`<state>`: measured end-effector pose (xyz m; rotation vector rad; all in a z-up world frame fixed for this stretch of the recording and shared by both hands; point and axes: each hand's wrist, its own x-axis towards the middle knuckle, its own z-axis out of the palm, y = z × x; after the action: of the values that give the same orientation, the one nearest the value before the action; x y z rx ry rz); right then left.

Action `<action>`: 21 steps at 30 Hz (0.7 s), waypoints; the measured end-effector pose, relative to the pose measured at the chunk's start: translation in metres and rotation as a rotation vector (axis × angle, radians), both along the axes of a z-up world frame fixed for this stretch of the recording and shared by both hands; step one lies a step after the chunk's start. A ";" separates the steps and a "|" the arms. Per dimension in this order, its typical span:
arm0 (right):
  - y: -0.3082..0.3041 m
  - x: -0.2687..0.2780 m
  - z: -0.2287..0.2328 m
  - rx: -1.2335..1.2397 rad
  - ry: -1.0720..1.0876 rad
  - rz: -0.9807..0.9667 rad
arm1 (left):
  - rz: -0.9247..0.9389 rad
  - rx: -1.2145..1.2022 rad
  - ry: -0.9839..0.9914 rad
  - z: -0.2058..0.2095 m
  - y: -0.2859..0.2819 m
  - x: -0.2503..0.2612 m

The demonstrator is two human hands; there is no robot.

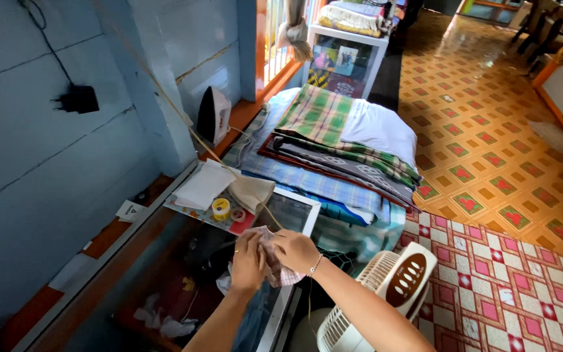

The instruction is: Clean a glass-top desk and organize various items including a crochet doily and stuffed toy.

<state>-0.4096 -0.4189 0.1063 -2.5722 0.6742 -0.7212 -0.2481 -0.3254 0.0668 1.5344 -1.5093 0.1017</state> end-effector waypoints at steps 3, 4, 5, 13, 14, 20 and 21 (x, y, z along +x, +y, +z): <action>-0.002 -0.013 0.004 -0.095 -0.016 -0.021 | -0.072 -0.030 -0.010 0.016 0.002 -0.014; 0.001 -0.018 0.007 -0.091 -0.013 -0.031 | -0.083 -0.026 -0.008 0.016 0.002 -0.020; 0.002 -0.022 0.011 -0.122 -0.063 -0.051 | -0.105 0.013 0.027 0.018 -0.001 -0.025; 0.009 -0.028 0.023 -0.159 -0.090 -0.101 | -0.146 -0.024 0.085 0.029 -0.013 -0.049; 0.008 -0.024 0.025 -0.187 -0.123 -0.101 | -0.131 -0.028 0.083 0.032 -0.013 -0.048; 0.006 0.012 0.044 -0.244 -0.196 -0.136 | -0.040 -0.095 -0.008 0.052 -0.018 -0.009; 0.005 0.019 0.048 -0.294 -0.183 -0.161 | -0.027 -0.056 -0.014 0.060 -0.016 -0.001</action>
<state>-0.3904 -0.4143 0.1539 -2.6856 0.7708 -1.1706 -0.2493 -0.3416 0.1270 1.4710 -1.5258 0.1385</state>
